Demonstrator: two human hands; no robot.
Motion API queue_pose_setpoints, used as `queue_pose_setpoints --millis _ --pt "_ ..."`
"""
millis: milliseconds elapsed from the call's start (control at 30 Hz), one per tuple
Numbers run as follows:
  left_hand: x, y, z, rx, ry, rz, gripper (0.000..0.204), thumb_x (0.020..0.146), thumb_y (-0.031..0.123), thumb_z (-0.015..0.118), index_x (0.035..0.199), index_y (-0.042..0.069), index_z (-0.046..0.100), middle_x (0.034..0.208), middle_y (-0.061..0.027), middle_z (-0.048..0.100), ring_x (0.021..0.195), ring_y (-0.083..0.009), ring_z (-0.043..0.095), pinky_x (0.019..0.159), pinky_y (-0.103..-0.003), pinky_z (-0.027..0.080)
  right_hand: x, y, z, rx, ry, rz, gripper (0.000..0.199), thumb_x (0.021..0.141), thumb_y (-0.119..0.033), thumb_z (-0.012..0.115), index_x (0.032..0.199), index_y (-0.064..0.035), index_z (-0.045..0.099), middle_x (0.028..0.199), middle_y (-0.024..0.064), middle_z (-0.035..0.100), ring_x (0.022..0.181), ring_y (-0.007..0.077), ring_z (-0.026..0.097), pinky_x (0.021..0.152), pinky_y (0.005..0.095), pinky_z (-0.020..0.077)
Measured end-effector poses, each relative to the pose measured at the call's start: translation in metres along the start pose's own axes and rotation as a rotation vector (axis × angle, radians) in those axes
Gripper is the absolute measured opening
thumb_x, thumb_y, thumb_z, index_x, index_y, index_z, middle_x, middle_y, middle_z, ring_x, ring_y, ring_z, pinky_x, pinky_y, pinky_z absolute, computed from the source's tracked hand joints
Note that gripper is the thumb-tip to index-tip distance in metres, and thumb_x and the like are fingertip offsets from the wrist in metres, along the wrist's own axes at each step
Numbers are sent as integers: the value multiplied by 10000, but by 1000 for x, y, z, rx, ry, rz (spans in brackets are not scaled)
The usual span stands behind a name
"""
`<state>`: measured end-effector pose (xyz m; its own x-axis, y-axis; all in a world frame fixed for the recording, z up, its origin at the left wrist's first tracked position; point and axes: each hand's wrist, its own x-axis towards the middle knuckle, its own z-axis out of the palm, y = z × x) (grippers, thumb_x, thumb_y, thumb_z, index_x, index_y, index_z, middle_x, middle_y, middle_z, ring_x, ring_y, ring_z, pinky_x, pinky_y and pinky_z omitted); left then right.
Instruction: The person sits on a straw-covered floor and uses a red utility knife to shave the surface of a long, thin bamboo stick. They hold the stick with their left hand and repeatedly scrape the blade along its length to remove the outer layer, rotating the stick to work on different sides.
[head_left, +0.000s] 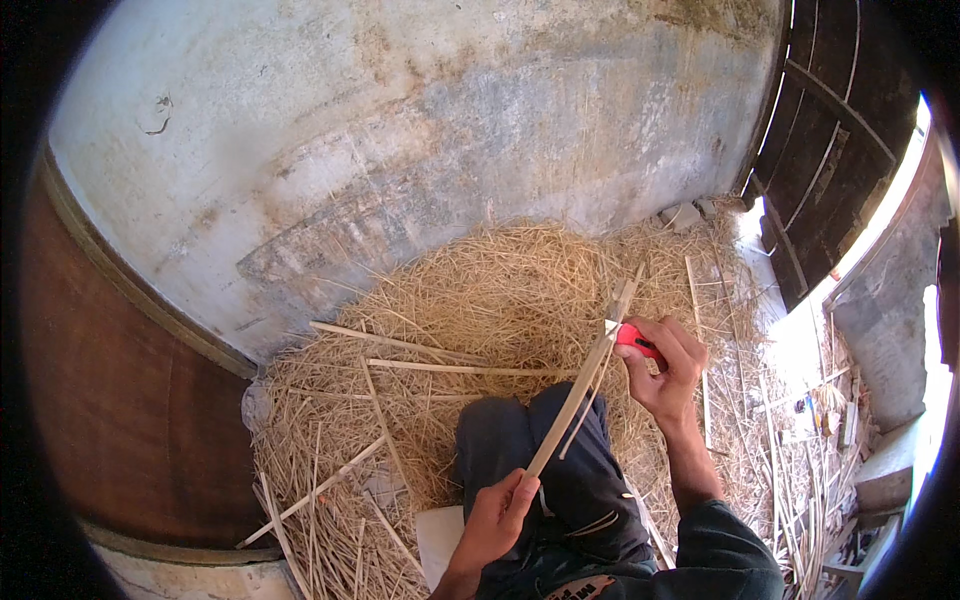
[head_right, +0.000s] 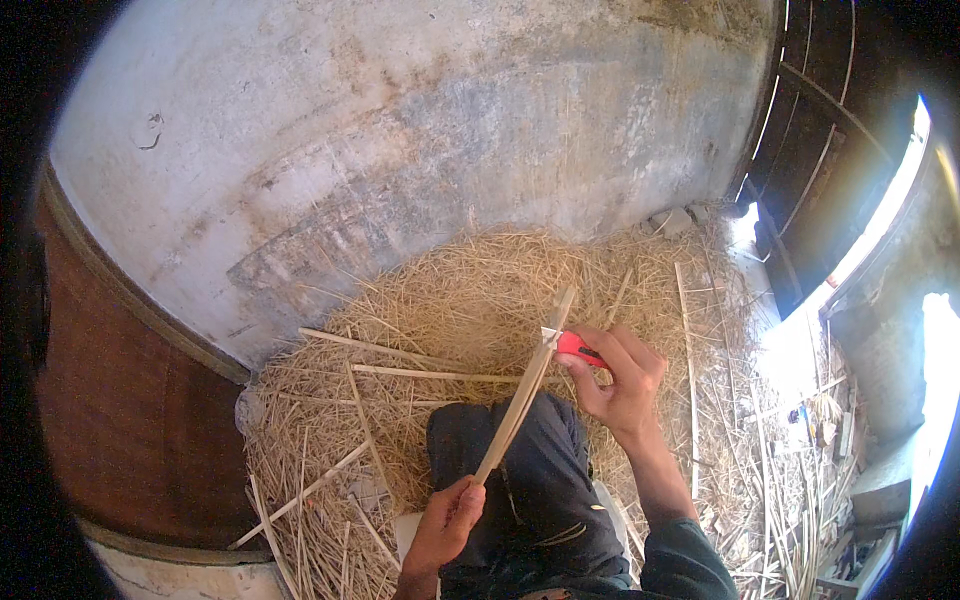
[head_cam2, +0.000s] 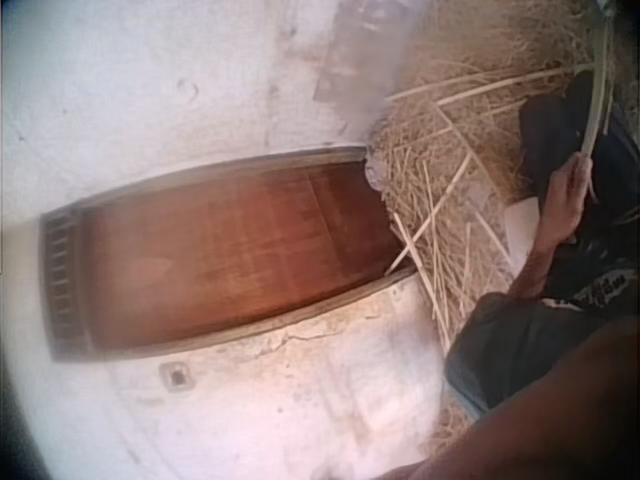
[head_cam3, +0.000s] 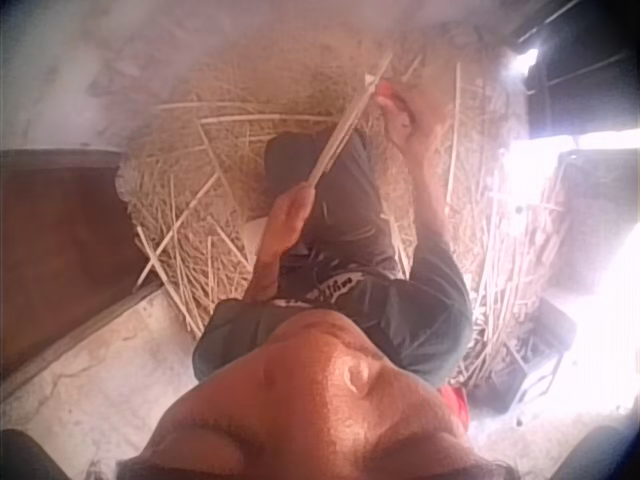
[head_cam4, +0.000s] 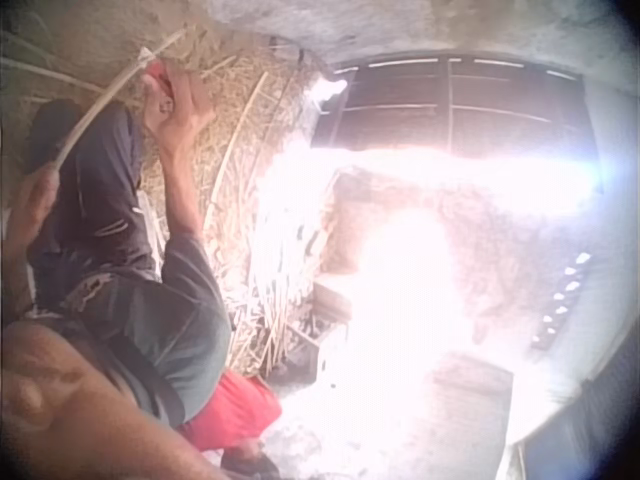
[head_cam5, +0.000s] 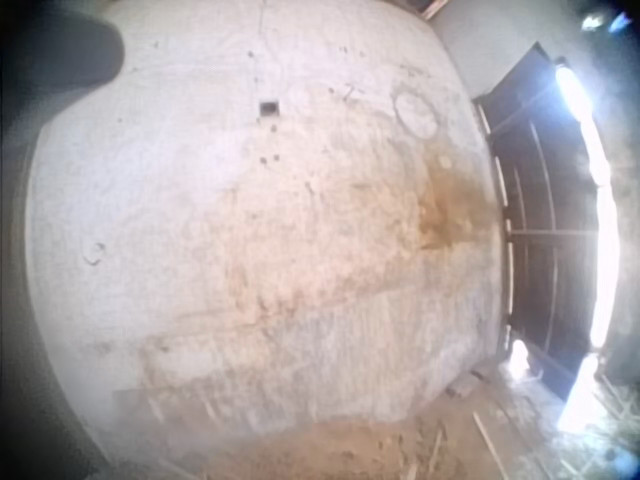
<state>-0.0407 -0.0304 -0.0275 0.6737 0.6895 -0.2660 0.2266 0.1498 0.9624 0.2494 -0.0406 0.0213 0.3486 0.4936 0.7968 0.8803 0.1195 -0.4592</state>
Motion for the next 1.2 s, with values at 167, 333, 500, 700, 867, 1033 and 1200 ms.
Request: queue_pose_setpoints --millis 167,333,500,700,867,1033,1200 --pt "-4 16 4 261 164 142 367 1143 350 517 888 87 531 688 59 387 591 -43 311 522 -284 263 1 0 -1 -29 31 -5 260 810 -225 904 999 -75 809 736 67 683 619 195 672 560 310 513" --pt "6 -4 -15 -394 -242 -88 392 1123 350 568 866 55 543 647 31 412 555 -70 382 516 -295 307 2 -4 -9 -64 25 -57 260 803 -250 903 997 -99 814 715 42 663 590 188 646 529 322 479" --pt "-1 14 -4 287 163 165 370 1136 333 552 890 58 568 659 27 448 572 -70 391 494 -303 318 3 0 -8 -86 33 -39 267 796 -248 904 1005 -109 814 703 34 652 576 180 628 523 327 472" --pt "5 0 -14 -82 -104 47 368 1150 367 503 898 101 538 696 59 406 587 -57 347 524 -276 287 1 0 -9 -39 40 -36 226 835 -212 877 1016 -91 817 723 33 678 570 166 619 518 316 469" --pt "4 -11 -26 -257 -278 -153 369 1147 374 513 898 103 542 699 63 417 599 -48 356 550 -263 300 17 34 -22 -130 291 254 222 957 -241 789 1063 -47 813 733 12 686 607 100 591 547 277 437" --pt "-3 -25 -25 9 93 -28 346 1124 344 575 888 91 567 697 56 448 619 -43 397 553 -262 320 37 106 -45 37 228 448 489 1052 -489 636 1075 -22 778 780 -32 674 617 72 506 578 249 365" --pt "9 -20 -36 90 258 45 349 1094 303 645 867 39 612 660 36 475 612 -39 418 530 -277 331 10 65 -28 490 -139 740 460 1018 -470 682 1209 -54 721 878 0 677 740 82 548 695 244 403"
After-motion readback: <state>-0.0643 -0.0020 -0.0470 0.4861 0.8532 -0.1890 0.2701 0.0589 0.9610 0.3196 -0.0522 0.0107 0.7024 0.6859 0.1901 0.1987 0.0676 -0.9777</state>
